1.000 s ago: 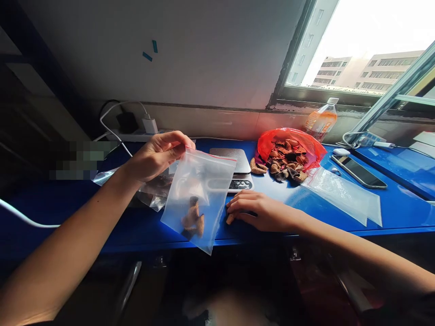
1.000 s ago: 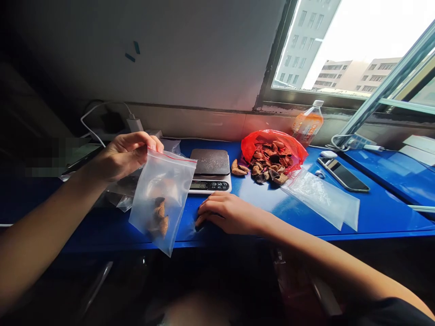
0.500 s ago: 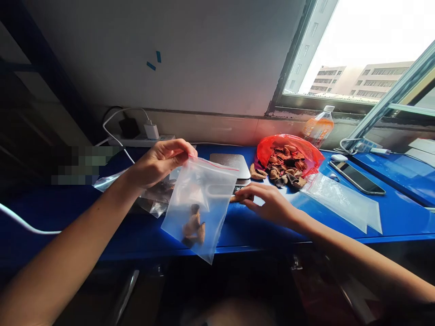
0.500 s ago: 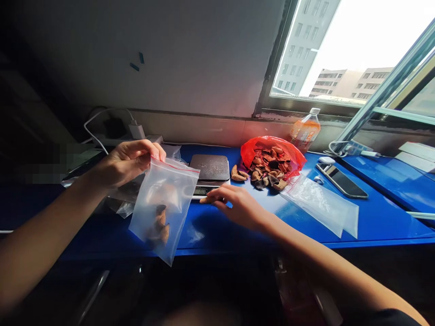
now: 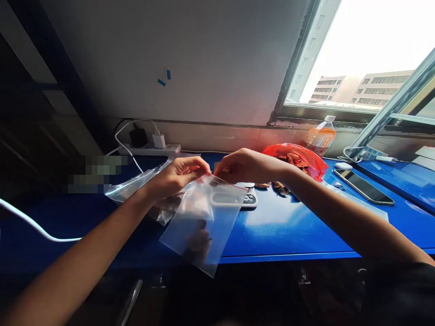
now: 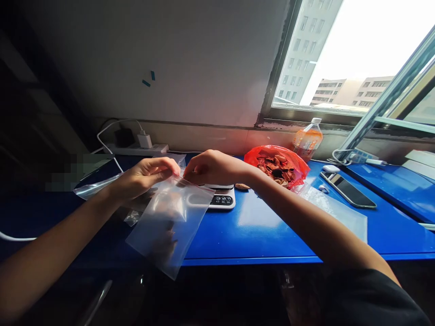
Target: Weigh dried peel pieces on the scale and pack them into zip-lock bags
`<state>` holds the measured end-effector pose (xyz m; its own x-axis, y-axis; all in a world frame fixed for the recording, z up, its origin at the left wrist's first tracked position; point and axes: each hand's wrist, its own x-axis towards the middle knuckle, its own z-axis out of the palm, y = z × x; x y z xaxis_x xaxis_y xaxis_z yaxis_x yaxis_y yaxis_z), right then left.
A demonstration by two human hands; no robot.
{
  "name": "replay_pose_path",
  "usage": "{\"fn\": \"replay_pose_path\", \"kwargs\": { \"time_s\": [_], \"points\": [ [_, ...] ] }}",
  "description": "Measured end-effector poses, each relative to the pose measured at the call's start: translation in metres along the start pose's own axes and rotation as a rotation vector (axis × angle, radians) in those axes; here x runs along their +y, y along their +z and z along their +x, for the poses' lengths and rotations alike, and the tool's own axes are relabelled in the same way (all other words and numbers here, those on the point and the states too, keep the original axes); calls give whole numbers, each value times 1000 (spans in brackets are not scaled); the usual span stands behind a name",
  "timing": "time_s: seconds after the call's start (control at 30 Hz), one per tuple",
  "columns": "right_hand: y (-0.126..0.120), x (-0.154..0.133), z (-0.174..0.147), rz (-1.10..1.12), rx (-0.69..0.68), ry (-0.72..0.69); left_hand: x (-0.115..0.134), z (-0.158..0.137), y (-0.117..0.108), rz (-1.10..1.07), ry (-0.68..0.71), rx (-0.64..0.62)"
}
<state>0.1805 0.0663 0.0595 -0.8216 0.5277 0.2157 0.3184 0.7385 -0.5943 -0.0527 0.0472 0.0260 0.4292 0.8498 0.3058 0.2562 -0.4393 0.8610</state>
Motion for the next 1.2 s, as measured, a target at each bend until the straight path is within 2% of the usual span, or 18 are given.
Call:
{"fn": "replay_pose_path", "kwargs": {
  "time_s": [0.13, 0.3, 0.47, 0.6, 0.8, 0.93, 1.2],
  "points": [
    [0, -1, -2, 17, -2, 46, 3, -1, 2, -13, 3, 21],
    [4, -5, -14, 89, 196, 107, 3, 0, 4, -48, 9, 112],
    [15, 1, -27, 135, 234, 228, -5, 5, 4, -56, 27, 228],
    [25, 13, -28, 305, 362, 213, -13, 8, 3, -87, 20, 249],
    [36, 29, -29, 476, 551, 196, -14, 8, 5, -168, -104, 279],
    [38, 30, -31, 492, 592, 199, -14, 9, 6, -180, -160, 266],
    [39, 25, -33, 375, 582, 241, -14, 7, 7, -115, -121, 237]
  ]
}}
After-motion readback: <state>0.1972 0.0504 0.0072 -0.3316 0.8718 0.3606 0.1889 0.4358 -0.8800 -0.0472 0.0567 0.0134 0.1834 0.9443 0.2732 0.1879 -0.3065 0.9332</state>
